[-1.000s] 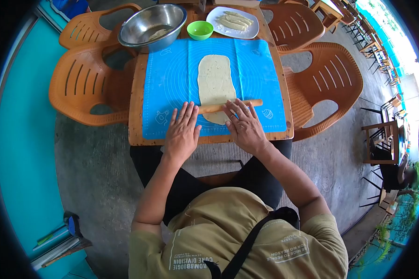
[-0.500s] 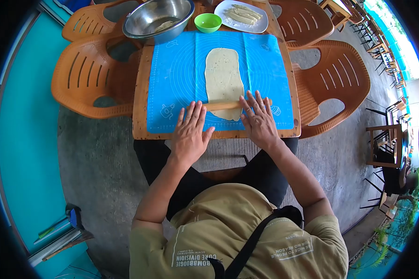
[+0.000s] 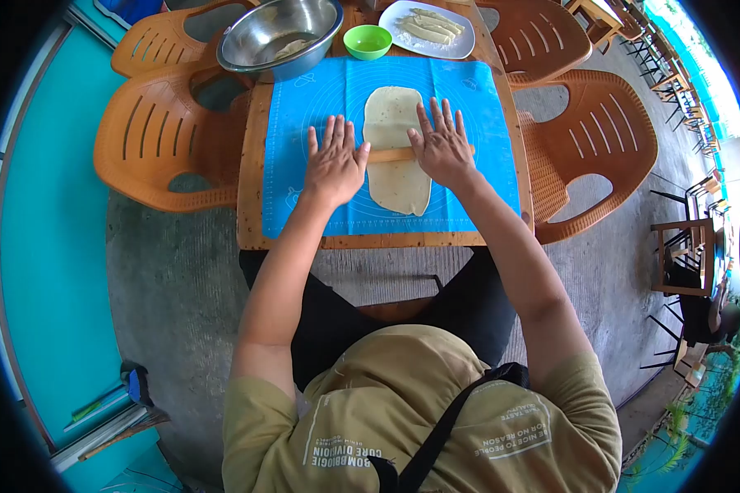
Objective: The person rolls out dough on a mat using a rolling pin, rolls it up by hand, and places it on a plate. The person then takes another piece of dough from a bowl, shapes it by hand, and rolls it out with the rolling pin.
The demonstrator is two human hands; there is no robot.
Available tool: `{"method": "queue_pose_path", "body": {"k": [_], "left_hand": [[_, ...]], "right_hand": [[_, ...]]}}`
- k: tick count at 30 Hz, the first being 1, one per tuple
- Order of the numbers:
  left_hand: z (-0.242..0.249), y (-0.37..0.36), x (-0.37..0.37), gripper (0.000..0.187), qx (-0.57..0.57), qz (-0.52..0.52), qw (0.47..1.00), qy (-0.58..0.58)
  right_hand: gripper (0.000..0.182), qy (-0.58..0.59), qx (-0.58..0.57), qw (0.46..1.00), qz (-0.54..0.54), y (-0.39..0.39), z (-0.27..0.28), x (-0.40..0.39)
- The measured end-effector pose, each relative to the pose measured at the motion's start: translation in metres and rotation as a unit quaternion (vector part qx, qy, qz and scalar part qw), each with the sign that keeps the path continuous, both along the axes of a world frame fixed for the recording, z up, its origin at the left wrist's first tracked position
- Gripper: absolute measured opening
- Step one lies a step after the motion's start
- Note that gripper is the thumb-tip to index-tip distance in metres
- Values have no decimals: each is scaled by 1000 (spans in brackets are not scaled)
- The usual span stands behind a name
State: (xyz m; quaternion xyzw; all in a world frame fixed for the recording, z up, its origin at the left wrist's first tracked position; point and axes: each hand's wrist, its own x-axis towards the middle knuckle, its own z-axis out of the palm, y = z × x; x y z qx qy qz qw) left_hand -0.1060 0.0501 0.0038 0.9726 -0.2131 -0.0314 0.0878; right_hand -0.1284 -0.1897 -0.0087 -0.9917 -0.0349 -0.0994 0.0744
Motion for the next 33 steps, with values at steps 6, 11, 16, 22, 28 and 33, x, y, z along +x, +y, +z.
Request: {"method": "queue_pose_path", "body": {"k": [6,11,16,22,28,33], "left_hand": [[2,-11,41,73,20,22,999,-18],[-14,-11,51,70,24,2,997,-75],[-6,-8,31,70,42,-1,996,-74],[3,-2,-9,71,57,-13,997,-52],[2,18,-64,73,-6,-79,993,-92],[7,36,-112,74,-30,-98,991,-90]], "right_hand": [[73,58,23,998,-21,-3,5,38],[73,49,-8,998,-24,-9,-8,39],[76,58,40,997,-25,-2,13,16],[71,-8,60,998,18,1,11,-23],[62,58,81,993,58,-4,7,-71],[57,28,95,990,97,-4,18,-123]]}}
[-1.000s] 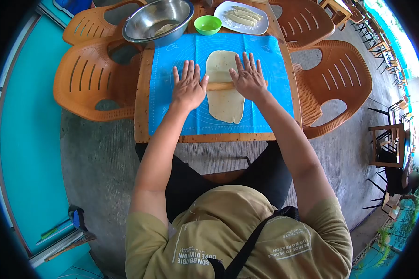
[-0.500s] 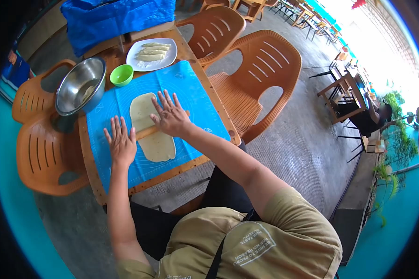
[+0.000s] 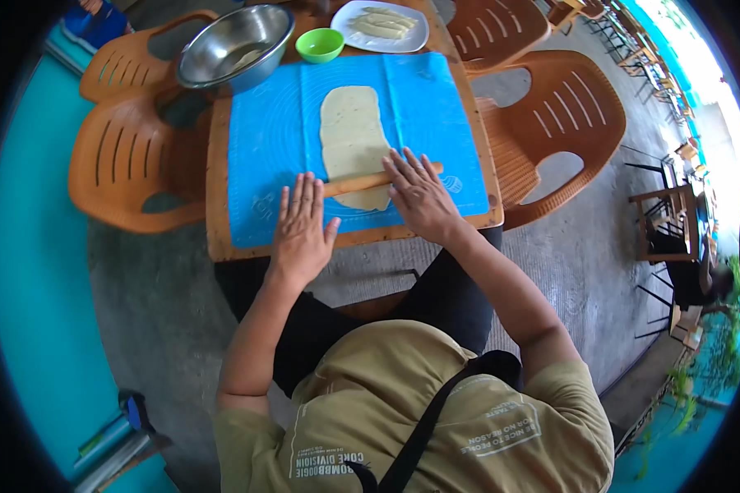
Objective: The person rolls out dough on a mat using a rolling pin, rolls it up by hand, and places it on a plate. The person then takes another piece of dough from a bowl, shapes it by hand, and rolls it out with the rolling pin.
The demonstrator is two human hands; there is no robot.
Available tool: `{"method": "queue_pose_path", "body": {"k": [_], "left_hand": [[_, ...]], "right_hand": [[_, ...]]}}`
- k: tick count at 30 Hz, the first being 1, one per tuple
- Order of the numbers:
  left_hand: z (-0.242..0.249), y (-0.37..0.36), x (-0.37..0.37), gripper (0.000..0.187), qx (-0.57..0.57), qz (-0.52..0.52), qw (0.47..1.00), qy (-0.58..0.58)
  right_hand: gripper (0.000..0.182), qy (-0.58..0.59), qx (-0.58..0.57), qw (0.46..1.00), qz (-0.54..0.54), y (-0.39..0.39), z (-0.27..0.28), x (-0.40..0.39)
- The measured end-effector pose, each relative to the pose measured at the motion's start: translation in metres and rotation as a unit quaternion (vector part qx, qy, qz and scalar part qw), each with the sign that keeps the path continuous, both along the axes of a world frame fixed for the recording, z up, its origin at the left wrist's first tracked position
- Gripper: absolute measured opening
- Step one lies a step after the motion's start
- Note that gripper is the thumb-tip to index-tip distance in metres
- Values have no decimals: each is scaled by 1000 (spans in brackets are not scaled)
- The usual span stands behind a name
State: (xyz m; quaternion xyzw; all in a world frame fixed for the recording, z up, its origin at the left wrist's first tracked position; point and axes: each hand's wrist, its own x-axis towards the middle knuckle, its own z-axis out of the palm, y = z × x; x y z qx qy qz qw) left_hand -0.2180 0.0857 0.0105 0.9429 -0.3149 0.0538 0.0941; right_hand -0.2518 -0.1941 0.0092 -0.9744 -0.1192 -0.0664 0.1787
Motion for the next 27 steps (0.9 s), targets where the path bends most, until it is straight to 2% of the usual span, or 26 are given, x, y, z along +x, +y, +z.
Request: {"method": "queue_pose_path", "body": {"k": [7,12,17,23,27], "left_hand": [[10,8,-36,75,5,-27,1000,14],[18,4,-54,71,57,-28,998,2],[26,2,-54,69,4,-22,998,54],[11,-2,-47,76,-9,-24,1000,15],[1,-14,-18,79,-5,0,1000,17]], "right_hand": [[57,-37,11,999,13,-2,2,-36],[57,-61,13,998,33,-5,3,-55],[58,-56,-2,998,16,0,-5,-70],[62,-23,25,999,2,4,-4,-56],[63,-32,3,999,-1,2,-1,-23]]}}
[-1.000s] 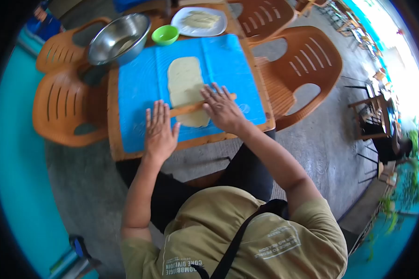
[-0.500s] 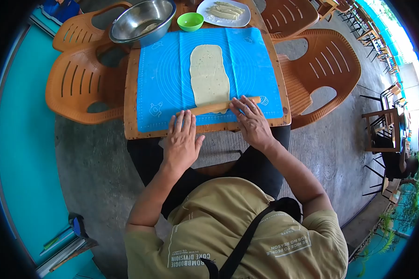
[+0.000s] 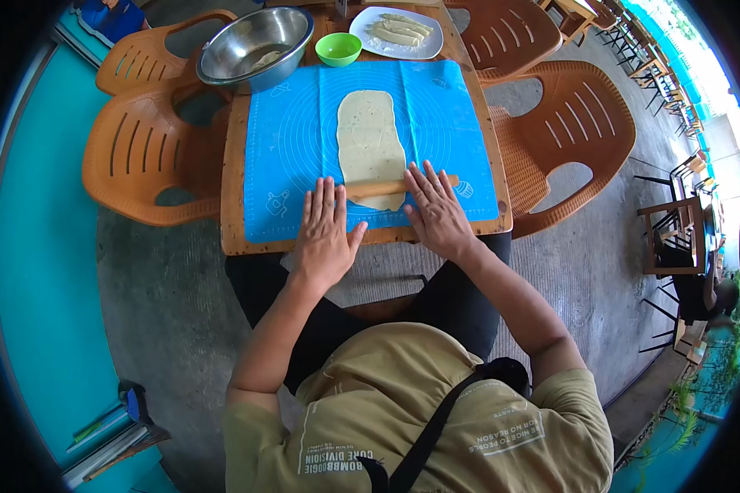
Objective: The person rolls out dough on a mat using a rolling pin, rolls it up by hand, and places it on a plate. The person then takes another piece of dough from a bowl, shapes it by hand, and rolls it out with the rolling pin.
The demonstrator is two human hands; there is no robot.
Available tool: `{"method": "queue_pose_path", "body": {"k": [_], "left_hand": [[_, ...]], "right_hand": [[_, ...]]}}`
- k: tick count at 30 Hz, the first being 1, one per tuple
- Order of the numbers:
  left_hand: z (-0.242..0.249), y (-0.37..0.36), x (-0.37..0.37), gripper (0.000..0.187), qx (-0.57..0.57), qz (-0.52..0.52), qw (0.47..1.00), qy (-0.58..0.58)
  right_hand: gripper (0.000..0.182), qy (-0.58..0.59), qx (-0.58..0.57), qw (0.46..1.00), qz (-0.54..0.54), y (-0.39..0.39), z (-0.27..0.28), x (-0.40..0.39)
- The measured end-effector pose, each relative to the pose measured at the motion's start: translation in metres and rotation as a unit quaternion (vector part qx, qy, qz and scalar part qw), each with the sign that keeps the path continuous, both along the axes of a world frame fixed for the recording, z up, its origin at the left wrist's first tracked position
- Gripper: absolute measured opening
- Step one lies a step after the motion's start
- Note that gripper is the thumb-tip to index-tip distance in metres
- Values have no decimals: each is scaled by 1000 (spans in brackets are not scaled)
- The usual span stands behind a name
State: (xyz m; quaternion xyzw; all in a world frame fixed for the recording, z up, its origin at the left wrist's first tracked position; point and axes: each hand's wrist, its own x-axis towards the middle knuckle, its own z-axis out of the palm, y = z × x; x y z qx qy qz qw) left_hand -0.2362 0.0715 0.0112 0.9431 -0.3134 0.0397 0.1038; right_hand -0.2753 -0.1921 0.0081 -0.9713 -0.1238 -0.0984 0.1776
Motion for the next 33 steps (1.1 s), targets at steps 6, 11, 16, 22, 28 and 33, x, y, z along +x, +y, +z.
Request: {"method": "queue_pose_path", "body": {"k": [6,11,16,22,28,33], "left_hand": [[-11,-24,63,78,39,55,998,20],[-3,-36,101,75,70,80,992,68],[-5,-37,130,72,26,58,997,36],[0,-29,111,71,-99,60,988,-105],[-10,-7,18,76,-109,14,994,13],[-25,-3,5,81,-47,12,999,12]], "right_hand": [[64,6,-33,999,-20,-7,-8,61],[67,-24,-20,999,-15,22,4,60],[68,3,-11,999,50,43,-9,60],[69,24,-40,999,28,36,-5,109],[71,10,-63,998,-25,35,-12,173],[75,55,-65,994,-68,31,-9,221]]}}
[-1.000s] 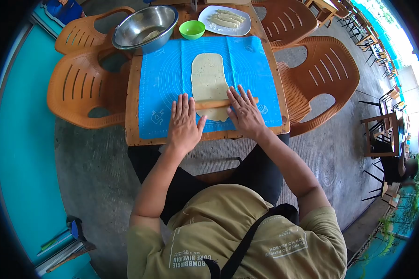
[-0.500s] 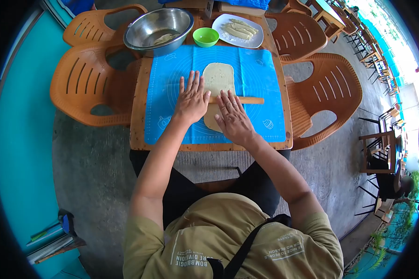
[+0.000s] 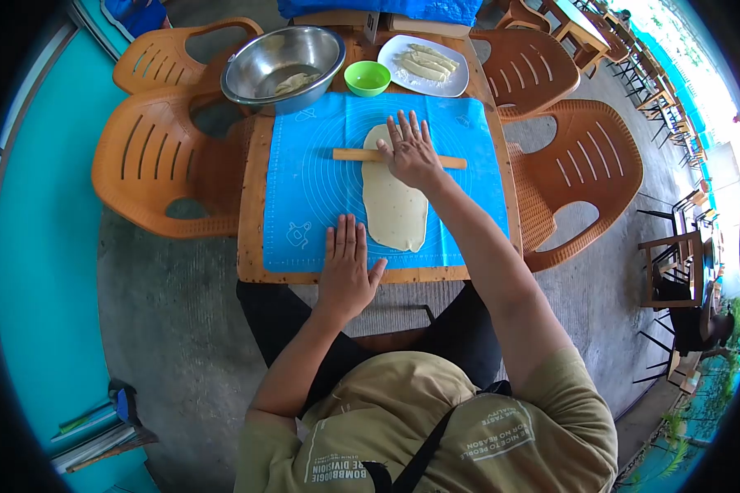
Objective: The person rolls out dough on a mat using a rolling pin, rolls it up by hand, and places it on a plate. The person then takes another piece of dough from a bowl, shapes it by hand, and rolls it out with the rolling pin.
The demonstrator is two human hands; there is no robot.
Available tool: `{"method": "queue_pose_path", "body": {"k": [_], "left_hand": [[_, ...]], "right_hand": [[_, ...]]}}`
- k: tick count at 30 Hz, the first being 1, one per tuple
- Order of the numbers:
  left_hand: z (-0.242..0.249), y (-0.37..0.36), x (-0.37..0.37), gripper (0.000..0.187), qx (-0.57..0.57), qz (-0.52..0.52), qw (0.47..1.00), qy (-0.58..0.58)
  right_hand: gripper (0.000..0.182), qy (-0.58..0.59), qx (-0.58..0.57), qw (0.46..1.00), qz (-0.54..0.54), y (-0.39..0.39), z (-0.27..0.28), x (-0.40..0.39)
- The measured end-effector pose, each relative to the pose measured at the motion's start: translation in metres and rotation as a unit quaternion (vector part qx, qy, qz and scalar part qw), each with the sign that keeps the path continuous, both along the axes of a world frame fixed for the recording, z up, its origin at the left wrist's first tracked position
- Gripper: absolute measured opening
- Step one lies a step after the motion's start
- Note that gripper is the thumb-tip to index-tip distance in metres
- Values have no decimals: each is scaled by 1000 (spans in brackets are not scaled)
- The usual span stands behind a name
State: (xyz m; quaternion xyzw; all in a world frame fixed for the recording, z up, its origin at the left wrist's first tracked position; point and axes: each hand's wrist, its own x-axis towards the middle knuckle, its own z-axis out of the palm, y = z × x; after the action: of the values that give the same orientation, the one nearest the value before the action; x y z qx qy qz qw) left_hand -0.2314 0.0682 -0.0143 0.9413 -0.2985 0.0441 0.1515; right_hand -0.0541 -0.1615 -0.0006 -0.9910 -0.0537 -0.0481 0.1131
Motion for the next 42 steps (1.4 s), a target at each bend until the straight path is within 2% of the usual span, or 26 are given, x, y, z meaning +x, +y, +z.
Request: {"method": "queue_pose_path", "body": {"k": [3,6,9,12,16,22,24,26,27,28,30,34,38,40,42], "left_hand": [[2,0,0,84,16,6,1000,5],[3,3,-1,86,27,-3,1000,-6],[7,4,0,88,9,-10,1000,3],[8,3,0,89,-8,-19,1000,19],[14,3,0,92,2,-19,999,34],[9,2,2,97,20,-18,999,37],[7,4,1,98,20,-14,999,33],[7,5,2,98,9,-22,999,35],[8,5,2,98,10,-19,999,35],[9,5,3,98,14,-22,999,39],[12,6,2,98,18,-22,999,47],[11,5,2,98,21,-26,998,56],[10,4,3,99,19,-24,998,56],[7,4,4,99,18,-25,998,46],[5,6,2,99,17,-25,999,40]], "right_hand": [[75,-70,19,997,-40,2,-2,8],[75,-105,5,994,-36,21,13,-30],[73,-96,25,995,-2,30,4,-74],[72,-63,30,998,6,20,-11,-79],[73,-75,7,997,25,7,-11,-36],[75,47,31,998,-16,-14,0,48],[76,53,37,998,-14,-24,-11,68],[75,11,191,982,-10,-41,-26,79],[73,-22,232,972,15,-54,-34,76],[73,-21,232,972,19,-50,-23,64],[72,-25,119,993,-6,-36,8,20],[70,-32,31,998,38,-41,-13,6],[70,53,66,996,14,-55,-7,51],[70,43,68,997,11,-66,-19,72],[68,6,229,973,28,-84,-29,87]]}}
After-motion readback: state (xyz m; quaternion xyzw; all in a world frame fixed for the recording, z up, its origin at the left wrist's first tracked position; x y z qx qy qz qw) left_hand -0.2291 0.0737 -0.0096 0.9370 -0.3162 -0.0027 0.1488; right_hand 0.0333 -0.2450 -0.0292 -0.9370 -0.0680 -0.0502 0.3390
